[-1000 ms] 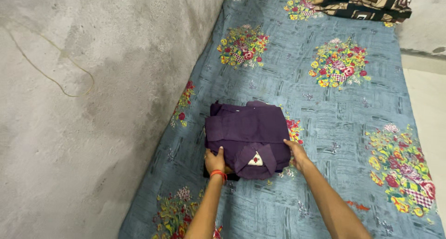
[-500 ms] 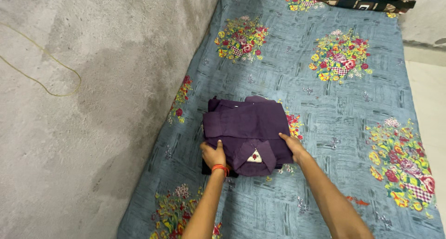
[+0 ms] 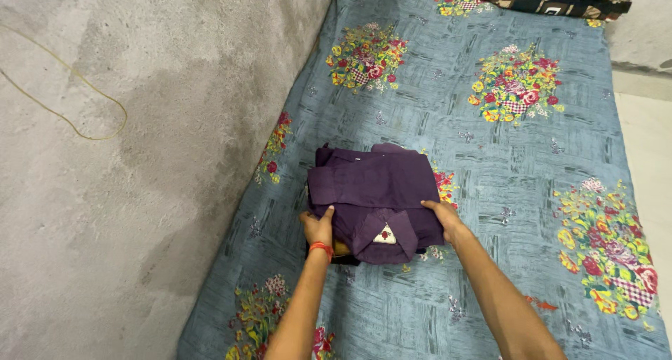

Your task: The person folds several pieces of clothing on a bed and places them one by one onto a built-in shelf. The items include shirts and pants of various colors. The person smooths each folded item before stacking it on the shelf.

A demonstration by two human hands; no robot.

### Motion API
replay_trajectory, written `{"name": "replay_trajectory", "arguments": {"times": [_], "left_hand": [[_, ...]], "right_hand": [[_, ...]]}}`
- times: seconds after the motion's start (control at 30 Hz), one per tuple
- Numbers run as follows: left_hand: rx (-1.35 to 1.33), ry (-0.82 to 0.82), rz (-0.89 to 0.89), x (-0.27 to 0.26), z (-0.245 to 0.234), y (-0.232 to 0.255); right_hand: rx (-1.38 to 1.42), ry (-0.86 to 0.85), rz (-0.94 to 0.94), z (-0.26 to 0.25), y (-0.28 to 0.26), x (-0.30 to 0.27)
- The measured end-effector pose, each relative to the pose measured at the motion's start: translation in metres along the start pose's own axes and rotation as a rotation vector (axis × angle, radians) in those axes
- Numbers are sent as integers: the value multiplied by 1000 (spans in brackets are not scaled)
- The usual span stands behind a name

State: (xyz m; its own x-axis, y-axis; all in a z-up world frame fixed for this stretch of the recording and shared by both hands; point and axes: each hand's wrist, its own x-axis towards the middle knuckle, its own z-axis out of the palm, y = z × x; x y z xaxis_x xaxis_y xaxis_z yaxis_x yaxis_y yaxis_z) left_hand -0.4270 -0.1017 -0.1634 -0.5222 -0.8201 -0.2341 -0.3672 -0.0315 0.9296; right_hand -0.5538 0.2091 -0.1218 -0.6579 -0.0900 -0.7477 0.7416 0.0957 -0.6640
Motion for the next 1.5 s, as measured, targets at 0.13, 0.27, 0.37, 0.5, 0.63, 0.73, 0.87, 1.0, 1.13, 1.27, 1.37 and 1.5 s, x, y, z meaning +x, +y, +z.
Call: {"name": "replay_trajectory", "arguments": {"times": [0.13, 0.27, 0.37, 0.5, 0.63, 0.73, 0.87, 1.0, 1.13, 1.27, 1.37, 1.5], "left_hand": [[-264, -261, -473, 7, -15, 11], [-422, -358, -355, 8, -16, 14], [-236, -363, -398, 14, -13, 3], [-308, -363, -305, 18, -8, -17], [-335, -325, -372, 21, -4, -23], [-412, -340, -381, 14, -9, -21], [-472, -407, -430, 8, -24, -10], [-258, -489, -478, -3, -51, 0], [-248, -499, -529, -14, -62, 15], [-361, -571, -549, -20, -62, 33], [-568, -677, -625, -20, -61, 40], [-730, -763, -679, -13, -63, 42]], "right_hand": [[61, -69, 75, 2, -6, -13], [14, -88, 53, 2, -8, -19], [-2, -80, 3, 2, -5, -19], [3, -71, -3, 1, -2, -19], [16, -89, -21, -1, -5, -20], [41, -74, 84, -4, -1, -18], [162, -153, 124, -16, 12, -11], [229, -288, 180, -31, 32, -13], [240, -256, 183, -25, 35, -27], [309, -270, 161, -10, 26, -44], [333, -315, 162, -9, 22, -45], [324, -359, 165, -12, 30, -36]]}}
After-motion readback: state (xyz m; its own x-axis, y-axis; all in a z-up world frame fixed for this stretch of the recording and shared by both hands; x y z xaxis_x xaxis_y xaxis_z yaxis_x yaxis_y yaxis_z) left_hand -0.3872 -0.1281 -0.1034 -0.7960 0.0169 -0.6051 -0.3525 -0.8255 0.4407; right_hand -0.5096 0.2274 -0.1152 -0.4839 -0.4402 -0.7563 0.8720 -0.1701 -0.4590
